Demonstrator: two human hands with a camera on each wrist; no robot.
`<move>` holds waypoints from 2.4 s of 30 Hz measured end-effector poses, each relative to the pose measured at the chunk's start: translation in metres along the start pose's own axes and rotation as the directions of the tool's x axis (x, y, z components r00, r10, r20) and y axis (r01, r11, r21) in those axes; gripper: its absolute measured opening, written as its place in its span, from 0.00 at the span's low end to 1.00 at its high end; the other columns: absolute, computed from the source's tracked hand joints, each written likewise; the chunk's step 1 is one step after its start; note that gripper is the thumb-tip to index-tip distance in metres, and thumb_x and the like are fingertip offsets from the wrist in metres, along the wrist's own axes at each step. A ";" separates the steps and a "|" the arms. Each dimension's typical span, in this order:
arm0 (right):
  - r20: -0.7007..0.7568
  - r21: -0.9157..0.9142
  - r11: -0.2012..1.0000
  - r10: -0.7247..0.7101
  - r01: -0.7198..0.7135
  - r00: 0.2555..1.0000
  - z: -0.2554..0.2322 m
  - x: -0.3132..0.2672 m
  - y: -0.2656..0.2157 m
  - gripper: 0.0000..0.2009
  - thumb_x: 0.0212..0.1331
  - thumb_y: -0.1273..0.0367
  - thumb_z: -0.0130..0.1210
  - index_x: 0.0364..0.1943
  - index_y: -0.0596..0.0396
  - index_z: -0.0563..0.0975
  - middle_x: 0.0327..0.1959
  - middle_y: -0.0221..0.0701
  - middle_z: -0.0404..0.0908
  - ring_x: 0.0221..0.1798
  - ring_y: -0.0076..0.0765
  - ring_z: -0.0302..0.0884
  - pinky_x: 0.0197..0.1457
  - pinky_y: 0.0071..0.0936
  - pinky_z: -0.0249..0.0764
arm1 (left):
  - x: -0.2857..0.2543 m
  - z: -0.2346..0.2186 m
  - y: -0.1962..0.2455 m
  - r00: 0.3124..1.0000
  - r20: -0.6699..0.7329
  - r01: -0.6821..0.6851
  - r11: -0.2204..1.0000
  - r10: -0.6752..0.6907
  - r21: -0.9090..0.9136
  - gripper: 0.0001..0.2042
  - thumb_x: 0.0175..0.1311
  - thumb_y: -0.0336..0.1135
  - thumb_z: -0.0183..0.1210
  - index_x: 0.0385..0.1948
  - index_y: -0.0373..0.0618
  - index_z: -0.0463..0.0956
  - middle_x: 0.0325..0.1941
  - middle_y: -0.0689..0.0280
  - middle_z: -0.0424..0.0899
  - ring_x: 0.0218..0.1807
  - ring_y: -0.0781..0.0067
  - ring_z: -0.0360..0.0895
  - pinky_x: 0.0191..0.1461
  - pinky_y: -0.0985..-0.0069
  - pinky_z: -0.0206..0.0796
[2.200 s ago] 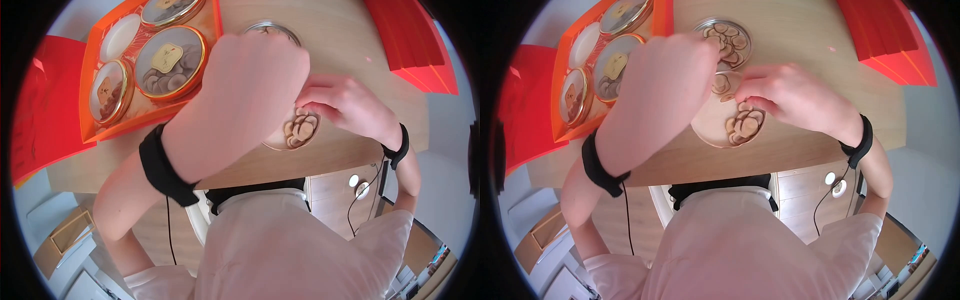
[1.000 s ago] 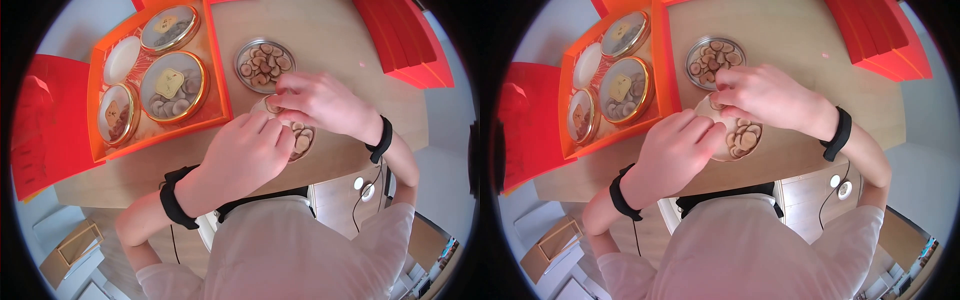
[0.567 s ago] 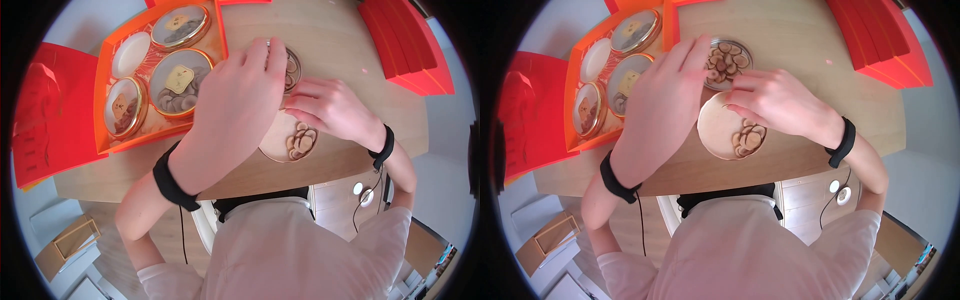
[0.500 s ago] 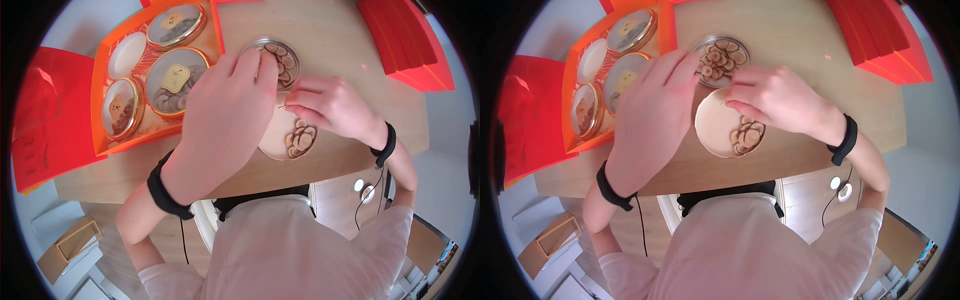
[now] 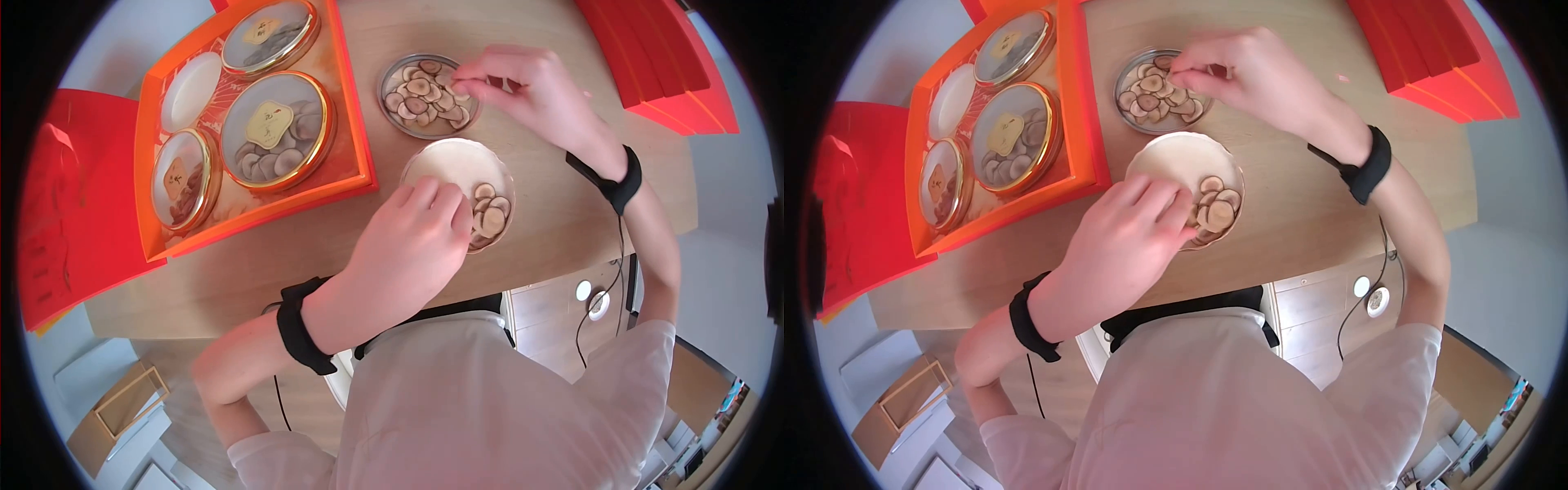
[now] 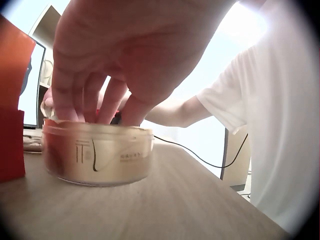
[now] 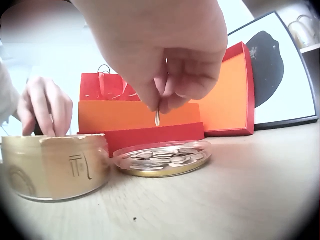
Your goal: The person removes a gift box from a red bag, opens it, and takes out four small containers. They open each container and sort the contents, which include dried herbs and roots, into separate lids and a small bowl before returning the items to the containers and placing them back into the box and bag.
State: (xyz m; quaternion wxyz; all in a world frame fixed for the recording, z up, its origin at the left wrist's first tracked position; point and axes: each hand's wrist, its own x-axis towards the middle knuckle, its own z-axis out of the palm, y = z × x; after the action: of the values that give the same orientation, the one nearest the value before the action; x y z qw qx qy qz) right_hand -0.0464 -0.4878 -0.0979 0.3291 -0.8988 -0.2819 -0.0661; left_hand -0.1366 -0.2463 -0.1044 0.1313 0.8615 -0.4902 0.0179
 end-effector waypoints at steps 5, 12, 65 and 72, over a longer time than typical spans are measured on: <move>-0.018 0.010 1.000 0.009 -0.008 1.000 -0.002 0.006 -0.010 0.08 0.65 0.68 0.64 0.45 0.54 0.87 0.37 0.34 0.88 0.31 0.35 0.82 0.34 0.29 0.76 | 0.001 0.002 0.002 1.000 0.019 0.005 1.000 -0.005 -0.016 0.15 0.55 0.35 0.70 0.42 0.38 0.80 0.40 0.65 0.73 0.46 0.65 0.73 0.49 0.69 0.73; 0.305 0.068 0.997 0.005 -0.027 0.952 -0.020 -0.012 -0.042 0.09 0.61 0.68 0.66 0.41 0.56 0.85 0.34 0.36 0.87 0.32 0.39 0.85 0.36 0.34 0.79 | 0.000 -0.004 -0.003 0.998 -0.017 0.061 0.961 -0.068 -0.269 0.09 0.57 0.33 0.69 0.35 0.43 0.79 0.35 0.63 0.75 0.39 0.61 0.76 0.42 0.65 0.73; 0.387 0.096 0.995 -0.051 0.015 0.921 -0.023 -0.032 -0.051 0.13 0.51 0.69 0.72 0.42 0.54 0.84 0.40 0.31 0.84 0.40 0.39 0.82 0.42 0.35 0.79 | -0.004 0.001 0.008 1.000 -0.001 0.006 0.979 -0.007 -0.202 0.06 0.49 0.27 0.66 0.29 0.41 0.80 0.37 0.64 0.74 0.44 0.62 0.73 0.49 0.67 0.72; 0.433 -0.027 0.996 -0.066 0.086 0.899 -0.014 -0.059 -0.054 0.14 0.47 0.72 0.72 0.40 0.51 0.83 0.43 0.28 0.82 0.45 0.40 0.79 0.45 0.39 0.80 | 0.000 -0.009 0.017 0.995 0.103 0.004 0.997 0.004 -0.076 0.08 0.45 0.27 0.64 0.29 0.39 0.80 0.36 0.62 0.74 0.44 0.64 0.72 0.49 0.71 0.70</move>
State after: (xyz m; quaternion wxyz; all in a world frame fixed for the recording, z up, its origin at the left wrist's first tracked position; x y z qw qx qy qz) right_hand -0.1241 -0.4900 -0.0753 0.2353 -0.8867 -0.3808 0.1153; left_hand -0.1503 -0.2528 -0.0924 0.1386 0.8555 -0.4968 -0.0454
